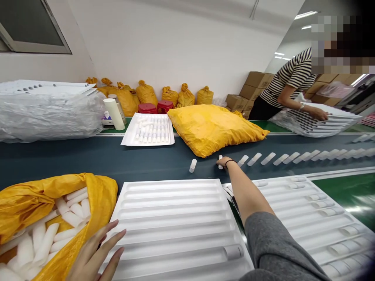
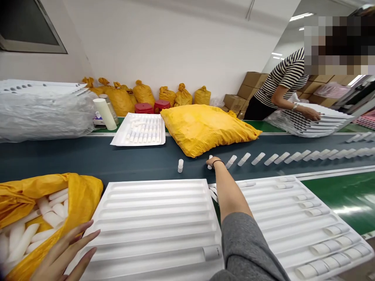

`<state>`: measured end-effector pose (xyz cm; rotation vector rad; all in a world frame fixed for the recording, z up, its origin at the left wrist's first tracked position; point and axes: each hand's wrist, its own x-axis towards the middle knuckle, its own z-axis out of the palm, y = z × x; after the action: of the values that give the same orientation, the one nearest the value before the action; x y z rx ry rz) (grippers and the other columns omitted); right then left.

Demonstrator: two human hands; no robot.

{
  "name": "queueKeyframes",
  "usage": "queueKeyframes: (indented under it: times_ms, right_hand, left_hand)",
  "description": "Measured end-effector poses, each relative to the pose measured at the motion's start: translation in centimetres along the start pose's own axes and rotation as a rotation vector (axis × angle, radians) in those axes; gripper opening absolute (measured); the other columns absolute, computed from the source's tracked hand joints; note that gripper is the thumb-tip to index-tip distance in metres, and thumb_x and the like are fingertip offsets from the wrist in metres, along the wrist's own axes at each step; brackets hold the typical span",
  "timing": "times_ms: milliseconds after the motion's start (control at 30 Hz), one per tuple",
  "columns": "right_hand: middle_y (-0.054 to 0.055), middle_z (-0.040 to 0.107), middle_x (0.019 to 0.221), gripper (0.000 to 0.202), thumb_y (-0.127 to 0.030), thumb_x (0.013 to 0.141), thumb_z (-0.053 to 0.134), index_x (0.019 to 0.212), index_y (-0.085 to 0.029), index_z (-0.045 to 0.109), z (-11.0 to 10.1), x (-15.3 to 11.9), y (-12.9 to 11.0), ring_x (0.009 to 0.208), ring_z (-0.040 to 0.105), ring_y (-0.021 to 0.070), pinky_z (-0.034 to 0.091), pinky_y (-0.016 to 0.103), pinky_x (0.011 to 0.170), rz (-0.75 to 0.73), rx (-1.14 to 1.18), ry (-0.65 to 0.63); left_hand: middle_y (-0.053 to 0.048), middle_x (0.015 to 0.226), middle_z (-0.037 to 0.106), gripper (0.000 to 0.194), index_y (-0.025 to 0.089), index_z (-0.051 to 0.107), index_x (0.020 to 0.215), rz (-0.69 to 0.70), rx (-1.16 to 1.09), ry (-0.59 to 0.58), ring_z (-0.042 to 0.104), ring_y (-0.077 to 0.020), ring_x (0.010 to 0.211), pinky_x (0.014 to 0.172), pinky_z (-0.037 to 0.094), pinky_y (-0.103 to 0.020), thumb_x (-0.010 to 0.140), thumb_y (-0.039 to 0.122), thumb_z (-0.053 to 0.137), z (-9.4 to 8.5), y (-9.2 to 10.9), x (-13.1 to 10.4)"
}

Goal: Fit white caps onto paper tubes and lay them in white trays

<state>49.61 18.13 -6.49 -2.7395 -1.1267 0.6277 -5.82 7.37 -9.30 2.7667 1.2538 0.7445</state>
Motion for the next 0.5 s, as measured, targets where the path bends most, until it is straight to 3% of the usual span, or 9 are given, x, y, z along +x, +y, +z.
queueKeyframes:
  times_ms: [233,367,500]
  right_hand:
    - [0.008,0.059,0.114,0.032,-0.035,0.091,0.054,0.115,-0.014,0.057,3.4,-2.0,1.4,0.098,0.060,0.0199,0.052,0.039,0.083,-0.234,0.085,0.107]
    - [0.007,0.060,0.111,0.029,-0.033,0.091,0.055,0.112,-0.014,0.058,4.9,-2.0,1.2,0.095,0.061,0.0186,0.052,0.038,0.081,-0.235,0.069,0.063]
    - [0.006,0.062,0.105,0.026,-0.033,0.091,0.055,0.108,-0.013,0.059,4.5,-2.7,1.1,0.089,0.062,0.0163,0.053,0.035,0.077,-0.249,0.048,0.076]
  left_hand:
    - [-0.007,0.132,0.050,0.033,0.030,0.055,0.120,0.044,-0.068,0.005,0.057,-0.0261,0.112,0.087,0.055,-0.041,0.087,0.033,0.050,-0.9,2.7,2.2]
    - [-0.008,0.135,0.047,0.034,0.028,0.056,0.120,0.054,-0.120,-0.007,0.054,-0.0244,0.116,0.093,0.051,-0.037,0.086,0.032,0.053,-1.4,3.9,2.5]
    - [-0.008,0.136,0.047,0.033,0.027,0.056,0.119,0.029,-0.119,-0.042,0.052,-0.0222,0.119,0.096,0.048,-0.033,0.086,0.027,0.055,-1.8,5.1,1.3]
